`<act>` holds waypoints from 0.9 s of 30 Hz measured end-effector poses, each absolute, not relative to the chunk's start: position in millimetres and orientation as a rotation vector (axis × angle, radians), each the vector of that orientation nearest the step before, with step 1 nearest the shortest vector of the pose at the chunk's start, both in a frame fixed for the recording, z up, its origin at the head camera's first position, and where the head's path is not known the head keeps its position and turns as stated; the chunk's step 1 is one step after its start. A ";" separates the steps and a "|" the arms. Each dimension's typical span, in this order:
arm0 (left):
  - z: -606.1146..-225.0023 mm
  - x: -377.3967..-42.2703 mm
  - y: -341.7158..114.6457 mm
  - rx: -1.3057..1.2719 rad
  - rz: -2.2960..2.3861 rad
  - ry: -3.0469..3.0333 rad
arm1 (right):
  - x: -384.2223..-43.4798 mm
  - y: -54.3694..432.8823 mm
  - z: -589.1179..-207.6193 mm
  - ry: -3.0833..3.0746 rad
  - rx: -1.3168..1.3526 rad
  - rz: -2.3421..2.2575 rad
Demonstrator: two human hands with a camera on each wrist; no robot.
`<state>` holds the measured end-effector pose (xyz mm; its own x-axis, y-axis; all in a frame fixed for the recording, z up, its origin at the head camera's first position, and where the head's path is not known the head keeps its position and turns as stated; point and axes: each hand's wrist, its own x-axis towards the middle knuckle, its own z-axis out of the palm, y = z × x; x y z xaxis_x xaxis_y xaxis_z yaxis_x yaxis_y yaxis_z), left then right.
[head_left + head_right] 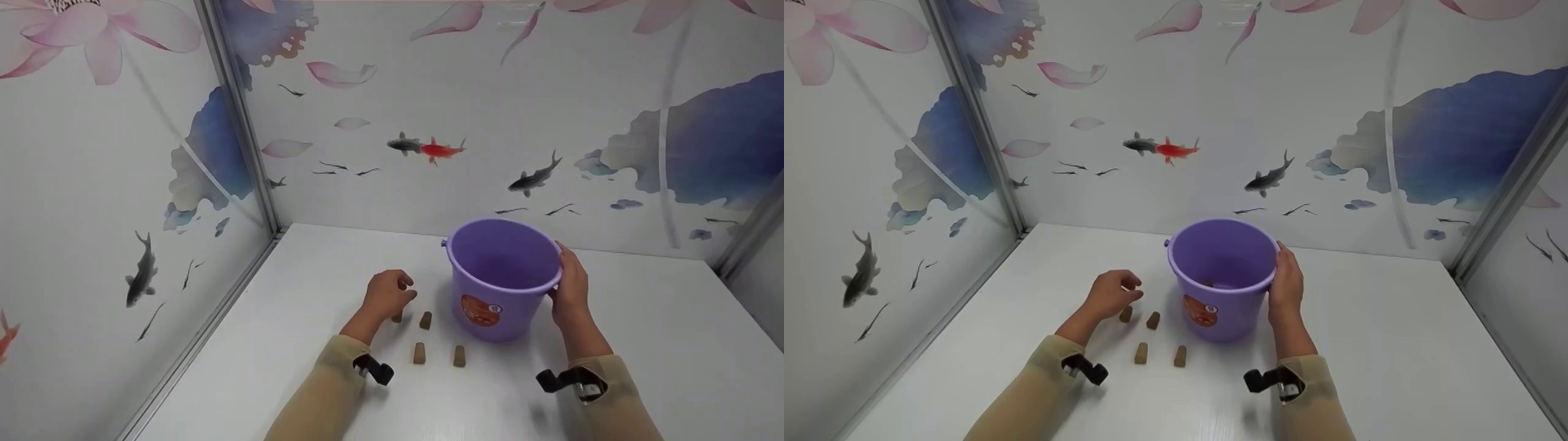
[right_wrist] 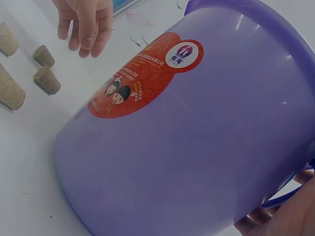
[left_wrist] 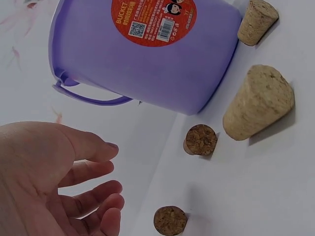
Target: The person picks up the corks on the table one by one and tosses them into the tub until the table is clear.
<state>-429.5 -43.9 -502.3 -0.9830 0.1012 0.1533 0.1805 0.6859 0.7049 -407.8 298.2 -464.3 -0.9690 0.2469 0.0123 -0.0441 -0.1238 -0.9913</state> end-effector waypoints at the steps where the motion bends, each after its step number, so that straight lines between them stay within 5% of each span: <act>1: -503.7 -430.1 -44.7 -0.241 -1.177 -2.791 | -408.0 298.3 -464.5 -1.941 -0.232 2.204; 27: -522.2 -434.3 -53.4 -0.208 -1.173 -2.916 | -408.0 298.0 -466.1 -1.942 -0.209 2.197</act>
<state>-434.3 -53.4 -522.2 -0.9912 0.1254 0.0416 0.1192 0.7139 0.6900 -408.0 298.0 -466.1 -0.9697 0.2427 0.0271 -0.0567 -0.1156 -0.9917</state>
